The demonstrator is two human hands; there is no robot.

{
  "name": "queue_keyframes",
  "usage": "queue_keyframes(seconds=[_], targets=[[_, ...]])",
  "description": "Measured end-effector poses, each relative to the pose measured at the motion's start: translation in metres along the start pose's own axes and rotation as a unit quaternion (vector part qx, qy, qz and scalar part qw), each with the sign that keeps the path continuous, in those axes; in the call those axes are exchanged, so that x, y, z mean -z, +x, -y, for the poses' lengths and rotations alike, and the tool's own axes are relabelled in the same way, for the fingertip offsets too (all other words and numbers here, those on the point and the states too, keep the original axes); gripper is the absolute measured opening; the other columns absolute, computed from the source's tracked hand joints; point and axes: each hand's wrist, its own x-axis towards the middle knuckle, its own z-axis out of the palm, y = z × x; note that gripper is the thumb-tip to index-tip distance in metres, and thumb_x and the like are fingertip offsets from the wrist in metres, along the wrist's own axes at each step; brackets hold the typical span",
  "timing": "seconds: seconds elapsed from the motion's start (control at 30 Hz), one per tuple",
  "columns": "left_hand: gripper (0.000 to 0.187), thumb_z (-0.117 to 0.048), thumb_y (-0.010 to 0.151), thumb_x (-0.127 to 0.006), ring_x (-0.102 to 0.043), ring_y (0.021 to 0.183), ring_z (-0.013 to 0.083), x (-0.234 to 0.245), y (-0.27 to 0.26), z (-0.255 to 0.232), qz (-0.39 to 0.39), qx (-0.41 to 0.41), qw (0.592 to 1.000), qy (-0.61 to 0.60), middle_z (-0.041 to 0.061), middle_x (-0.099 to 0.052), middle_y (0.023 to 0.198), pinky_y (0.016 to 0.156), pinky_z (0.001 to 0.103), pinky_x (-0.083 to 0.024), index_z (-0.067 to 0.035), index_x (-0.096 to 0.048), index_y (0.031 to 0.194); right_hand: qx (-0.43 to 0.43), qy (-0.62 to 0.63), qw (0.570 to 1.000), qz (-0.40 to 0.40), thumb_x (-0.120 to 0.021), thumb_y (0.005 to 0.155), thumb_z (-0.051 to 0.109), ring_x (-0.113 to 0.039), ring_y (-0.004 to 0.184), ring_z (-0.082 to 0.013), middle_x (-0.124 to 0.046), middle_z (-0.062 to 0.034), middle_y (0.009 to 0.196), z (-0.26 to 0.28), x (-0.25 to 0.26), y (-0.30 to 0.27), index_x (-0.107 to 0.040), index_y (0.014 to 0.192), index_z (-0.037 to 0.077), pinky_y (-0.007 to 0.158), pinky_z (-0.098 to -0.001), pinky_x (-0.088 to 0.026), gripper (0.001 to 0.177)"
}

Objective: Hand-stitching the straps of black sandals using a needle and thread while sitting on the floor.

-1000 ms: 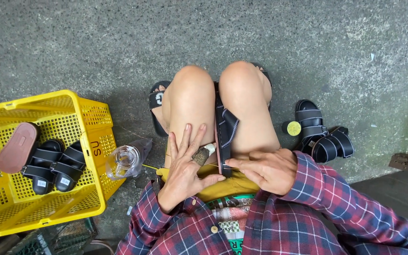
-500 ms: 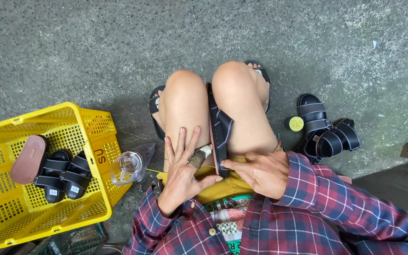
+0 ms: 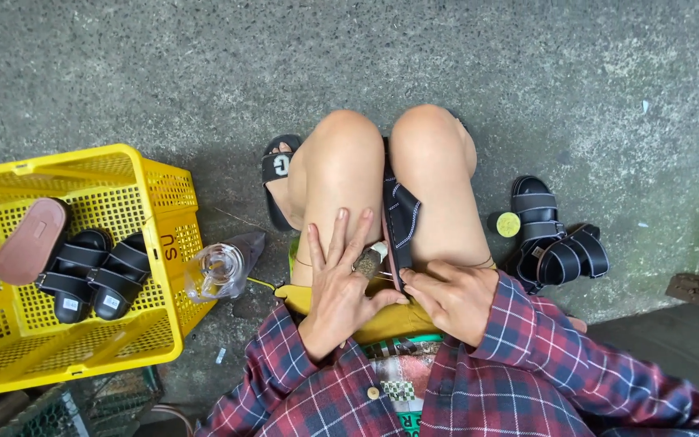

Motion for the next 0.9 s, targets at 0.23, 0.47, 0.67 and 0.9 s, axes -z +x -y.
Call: queue_keyframes(seconds=[0.23, 0.47, 0.67, 0.9], targets=[[0.046, -0.022, 0.087, -0.067, -0.050, 0.116, 0.0305, 0.036, -0.023, -0.002, 0.010, -0.083, 0.995, -0.059, 0.016, -0.057, 0.126, 0.089, 0.049, -0.040, -0.004, -0.051, 0.047, 0.051, 0.082, 0.989, -0.114, -0.065, 0.087, 0.028, -0.062, 0.060, -0.0112, -0.064, 0.0089, 0.084, -0.002, 0.004, -0.007, -0.073, 0.103, 0.022, 0.047, -0.0268, -0.049, 0.019], [0.021, -0.017, 0.092, -0.060, -0.059, 0.103, 0.0124, 0.055, -0.016, -0.009, 0.183, 0.095, 0.804, -0.557, 0.005, -0.063, 0.112, 0.093, 0.024, -0.045, -0.004, -0.063, 0.109, 0.165, -0.003, 0.979, -0.121, -0.061, 0.090, 0.020, -0.068, 0.084, -0.0174, -0.057, -0.0112, 0.119, -0.005, 0.020, 0.000, -0.066, 0.112, 0.014, 0.057, -0.0275, -0.057, 0.024], [0.017, 0.004, 0.084, -0.061, -0.057, 0.081, 0.0336, 0.004, -0.021, 0.003, -0.024, -0.025, 0.983, -0.181, 0.020, -0.061, 0.081, 0.077, 0.043, -0.049, 0.006, -0.055, 0.068, 0.214, -0.029, 0.964, -0.154, -0.060, 0.086, 0.008, -0.062, 0.068, -0.0162, -0.060, -0.0060, 0.098, -0.015, 0.011, -0.004, -0.065, 0.116, 0.013, 0.059, -0.0293, -0.055, 0.031], [0.007, -0.008, 0.082, -0.069, -0.064, 0.072, 0.0344, 0.008, -0.017, 0.003, 0.095, 0.088, 0.958, -0.255, 0.013, -0.065, 0.072, 0.065, 0.042, -0.052, -0.002, -0.064, 0.081, 0.167, 0.070, 0.968, -0.176, -0.061, 0.087, 0.017, -0.061, 0.056, -0.0192, -0.061, -0.0038, 0.088, -0.018, 0.006, -0.003, -0.072, 0.103, 0.017, 0.052, -0.0307, -0.052, 0.019]])
